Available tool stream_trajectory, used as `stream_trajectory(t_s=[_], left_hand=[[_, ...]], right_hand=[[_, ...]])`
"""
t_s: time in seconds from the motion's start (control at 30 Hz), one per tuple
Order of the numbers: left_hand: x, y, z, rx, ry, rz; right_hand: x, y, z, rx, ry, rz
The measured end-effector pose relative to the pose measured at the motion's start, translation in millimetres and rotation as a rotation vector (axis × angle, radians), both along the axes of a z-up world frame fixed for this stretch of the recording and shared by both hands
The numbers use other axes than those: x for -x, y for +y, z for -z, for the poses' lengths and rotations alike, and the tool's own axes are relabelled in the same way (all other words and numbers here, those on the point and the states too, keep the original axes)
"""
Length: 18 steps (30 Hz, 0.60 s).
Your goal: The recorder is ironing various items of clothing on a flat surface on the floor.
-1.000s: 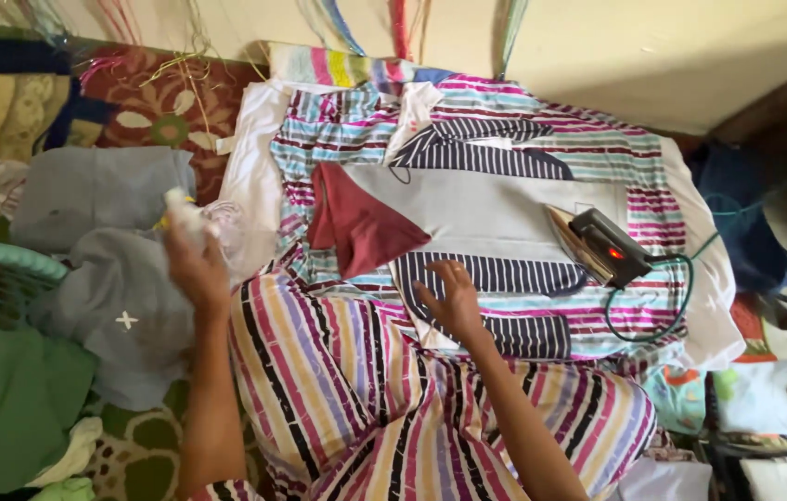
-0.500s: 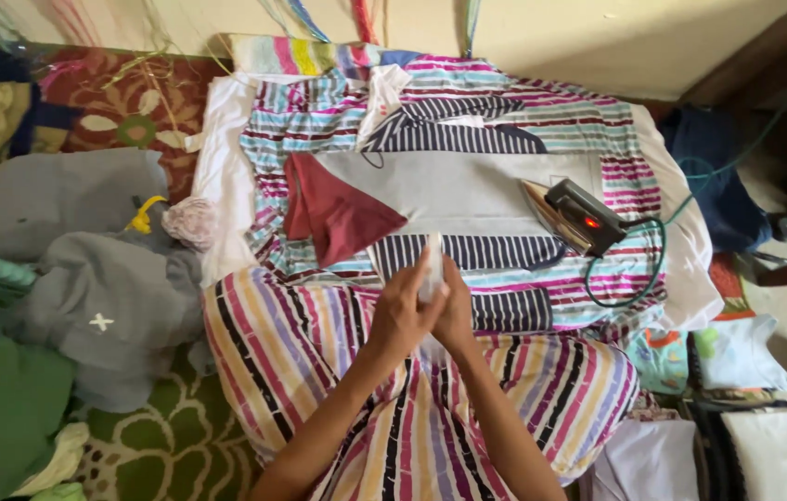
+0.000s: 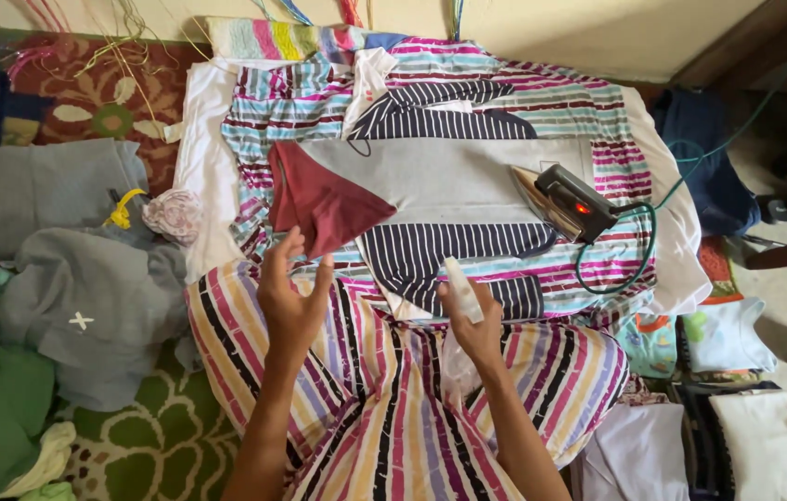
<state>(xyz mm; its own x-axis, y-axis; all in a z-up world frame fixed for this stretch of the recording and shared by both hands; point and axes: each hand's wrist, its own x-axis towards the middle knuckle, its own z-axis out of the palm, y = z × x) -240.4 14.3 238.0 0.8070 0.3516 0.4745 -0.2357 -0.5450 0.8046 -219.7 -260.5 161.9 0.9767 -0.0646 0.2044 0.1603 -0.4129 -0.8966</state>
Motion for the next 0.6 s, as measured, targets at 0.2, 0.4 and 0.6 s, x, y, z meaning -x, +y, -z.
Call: stream_trajectory(t_s=[0.2, 0.4, 0.6], left_hand=[[1.2, 1.6, 4.5, 0.017, 0.003, -0.055], [-2.9, -10.7, 17.6, -0.036, 0.007, 0.0], [-4.2, -15.6, 15.5, -0.062, 0.024, 0.032]], right_hand=[[-7.3, -15.1, 23.1, 0.039, 0.143, 0.106], [10.5, -31.8, 19.0, -0.03, 0.189, 0.271], [22.5, -64.0, 59.0, 0.065, 0.205, 0.312]])
